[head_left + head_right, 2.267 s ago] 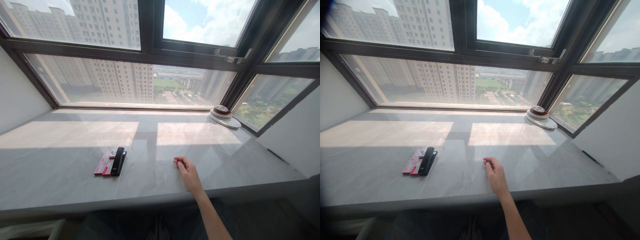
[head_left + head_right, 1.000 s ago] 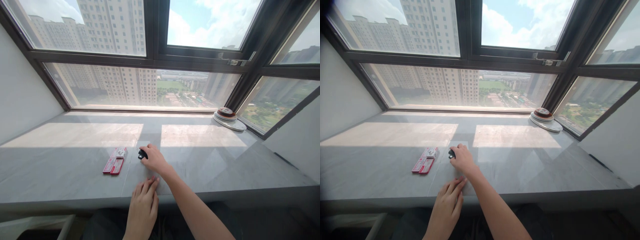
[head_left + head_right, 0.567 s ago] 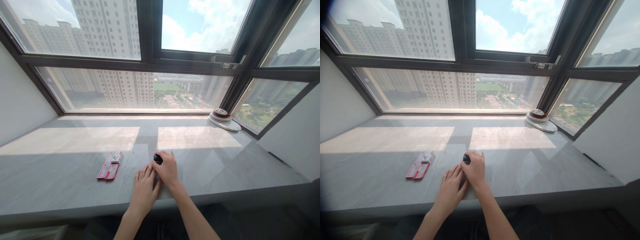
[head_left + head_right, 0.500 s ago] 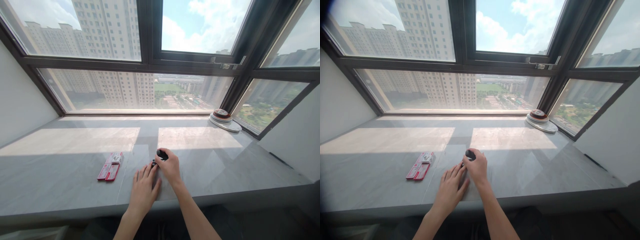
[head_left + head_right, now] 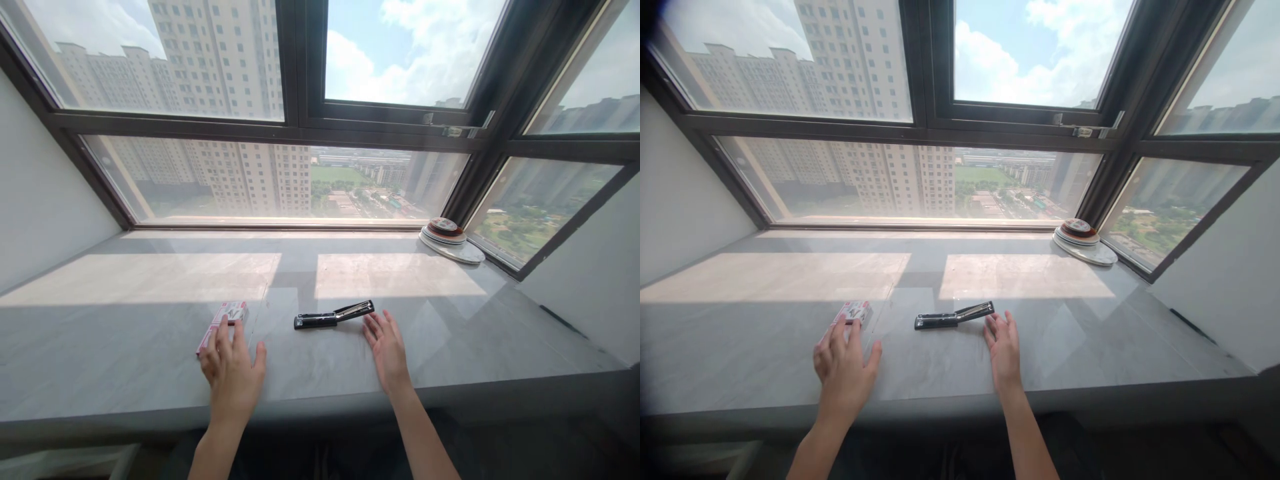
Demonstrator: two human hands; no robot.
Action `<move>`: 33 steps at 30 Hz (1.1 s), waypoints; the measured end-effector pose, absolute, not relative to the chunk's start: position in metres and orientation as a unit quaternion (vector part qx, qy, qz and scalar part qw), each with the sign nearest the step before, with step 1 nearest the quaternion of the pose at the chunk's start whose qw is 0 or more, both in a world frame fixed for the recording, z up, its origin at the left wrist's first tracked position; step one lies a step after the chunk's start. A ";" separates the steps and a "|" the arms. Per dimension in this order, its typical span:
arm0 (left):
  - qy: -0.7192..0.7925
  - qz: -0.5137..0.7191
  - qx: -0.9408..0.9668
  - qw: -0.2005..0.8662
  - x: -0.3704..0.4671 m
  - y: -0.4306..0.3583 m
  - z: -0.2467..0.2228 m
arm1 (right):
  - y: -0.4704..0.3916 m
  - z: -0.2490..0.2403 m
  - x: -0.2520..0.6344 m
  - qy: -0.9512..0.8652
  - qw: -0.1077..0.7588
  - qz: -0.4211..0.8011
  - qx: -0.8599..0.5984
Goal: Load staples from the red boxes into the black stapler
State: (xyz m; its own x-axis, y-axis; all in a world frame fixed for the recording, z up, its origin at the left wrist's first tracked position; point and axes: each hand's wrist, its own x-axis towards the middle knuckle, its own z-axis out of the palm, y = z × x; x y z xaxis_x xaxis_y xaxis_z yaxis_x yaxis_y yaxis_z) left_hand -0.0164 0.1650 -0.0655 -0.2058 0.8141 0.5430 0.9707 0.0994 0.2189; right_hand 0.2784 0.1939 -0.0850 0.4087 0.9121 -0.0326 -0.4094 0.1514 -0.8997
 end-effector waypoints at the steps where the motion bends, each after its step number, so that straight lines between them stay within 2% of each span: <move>1: -0.749 -0.251 -0.594 0.153 -0.029 0.163 -0.069 | 0.186 -0.086 0.282 -0.283 0.706 0.450 -0.468; 4: -0.764 -0.202 -0.597 0.138 -0.062 0.154 -0.081 | 0.167 -0.090 0.290 -0.354 0.658 0.396 -0.535; 10: -0.661 -0.267 -0.701 -0.005 -0.056 0.147 -0.082 | 0.160 -0.078 0.277 -0.580 0.408 0.296 -0.640; 13: -0.577 -0.302 -0.751 -0.108 -0.021 0.154 -0.073 | 0.169 -0.069 0.259 -0.642 0.331 0.355 -0.593; 16: -0.523 -0.326 -0.768 -0.173 0.014 0.164 -0.066 | 0.182 -0.069 0.244 -0.647 0.315 0.439 -0.538; 20: -0.498 -0.336 -0.770 -0.215 0.029 0.174 -0.065 | 0.193 -0.075 0.251 -0.622 0.325 0.446 -0.556; 23: -0.500 -0.343 -0.759 -0.238 0.023 0.175 -0.066 | 0.192 -0.076 0.272 -0.610 0.298 0.444 -0.584; 25: -0.504 -0.344 -0.754 -0.243 0.020 0.173 -0.067 | 0.189 -0.073 0.284 -0.612 0.281 0.416 -0.610; 30: -0.505 -0.344 -0.753 -0.243 0.021 0.171 -0.066 | 0.185 -0.046 0.279 -0.703 0.287 0.241 -0.604; 33: -0.506 -0.342 -0.754 -0.240 0.022 0.170 -0.064 | 0.193 -0.026 0.257 -0.784 0.218 0.193 -0.548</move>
State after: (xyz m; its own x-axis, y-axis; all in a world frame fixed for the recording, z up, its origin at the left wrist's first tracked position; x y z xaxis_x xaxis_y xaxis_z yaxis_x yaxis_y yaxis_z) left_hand 0.0219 0.1703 -0.0644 0.2532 0.9282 0.2726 0.5992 -0.3717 0.7090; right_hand 0.2570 0.1931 -0.0261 -0.3037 0.9437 0.1307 0.7758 0.3246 -0.5411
